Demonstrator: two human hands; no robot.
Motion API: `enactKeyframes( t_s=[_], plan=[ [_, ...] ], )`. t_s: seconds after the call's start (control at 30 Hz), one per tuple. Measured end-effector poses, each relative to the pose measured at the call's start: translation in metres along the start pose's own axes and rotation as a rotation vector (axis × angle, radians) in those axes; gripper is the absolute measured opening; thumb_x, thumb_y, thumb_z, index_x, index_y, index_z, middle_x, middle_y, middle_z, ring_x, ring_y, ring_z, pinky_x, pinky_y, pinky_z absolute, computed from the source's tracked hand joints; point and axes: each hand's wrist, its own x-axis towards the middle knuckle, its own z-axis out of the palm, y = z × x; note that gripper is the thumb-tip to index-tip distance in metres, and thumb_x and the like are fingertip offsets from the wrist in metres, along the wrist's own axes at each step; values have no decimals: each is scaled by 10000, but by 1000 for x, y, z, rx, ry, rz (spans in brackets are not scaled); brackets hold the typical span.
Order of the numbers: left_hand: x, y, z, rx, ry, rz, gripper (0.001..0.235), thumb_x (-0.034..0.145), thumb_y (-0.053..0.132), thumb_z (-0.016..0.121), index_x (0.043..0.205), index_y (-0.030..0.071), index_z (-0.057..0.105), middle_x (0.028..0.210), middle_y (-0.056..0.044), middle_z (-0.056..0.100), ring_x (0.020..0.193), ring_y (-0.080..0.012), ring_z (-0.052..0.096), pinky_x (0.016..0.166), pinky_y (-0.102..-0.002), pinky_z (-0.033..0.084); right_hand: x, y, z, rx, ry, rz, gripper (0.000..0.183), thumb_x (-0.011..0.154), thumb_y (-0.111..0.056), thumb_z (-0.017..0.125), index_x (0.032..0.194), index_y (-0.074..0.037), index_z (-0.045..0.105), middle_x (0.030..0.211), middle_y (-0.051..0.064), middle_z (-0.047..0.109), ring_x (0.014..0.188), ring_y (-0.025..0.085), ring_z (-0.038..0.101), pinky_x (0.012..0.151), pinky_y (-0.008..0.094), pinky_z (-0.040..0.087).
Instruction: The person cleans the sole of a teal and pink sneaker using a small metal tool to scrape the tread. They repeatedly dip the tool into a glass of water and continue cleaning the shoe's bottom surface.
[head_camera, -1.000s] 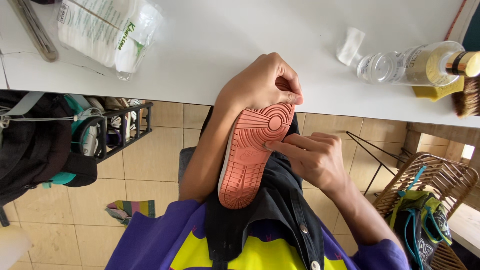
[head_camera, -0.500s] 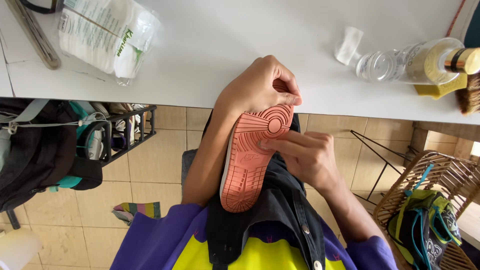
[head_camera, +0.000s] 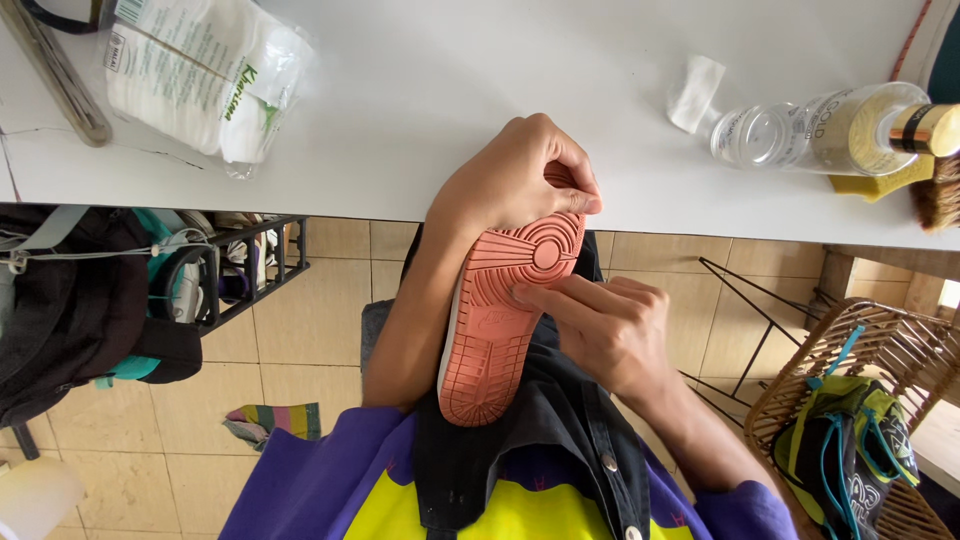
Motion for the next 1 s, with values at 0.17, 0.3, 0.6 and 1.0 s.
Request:
enactKeyframes(
  t_s=[0.17,0.3,0.6,1.0],
  plan=[
    [-1,-1,1,1,17,52,26,880,167,903,891,174,881,854,-92,867,916,-353,844,861,-480,633,0,-4,11,26,84,24,328,1074,-15,606,1141,-209,862,861,-39,728,574,239,704,603,342,602],
    [-2,3,0,9,0,-42,50,875,162,899,878,210,882,853,-68,872,942,-340,851,897,-464,634,3,-14,0,11,42,55,335,1054,6,588,1013,-209,841,794,-59,685,556,214,685,576,312,574],
    [-1,5,-5,-11,-9,-56,47,878,174,901,868,216,882,852,-53,878,935,-310,857,895,-445,635,9,-25,5,-47,92,107,307,1039,-14,621,1007,-220,846,794,-58,704,546,212,680,551,312,564],
    [-2,-3,-1,-21,-12,-5,21,893,183,901,889,184,880,842,-87,864,895,-312,836,871,-442,628,12,-28,12,-64,87,159,307,1026,-37,658,1084,-271,849,795,-69,701,501,244,645,549,309,582]
  ],
)
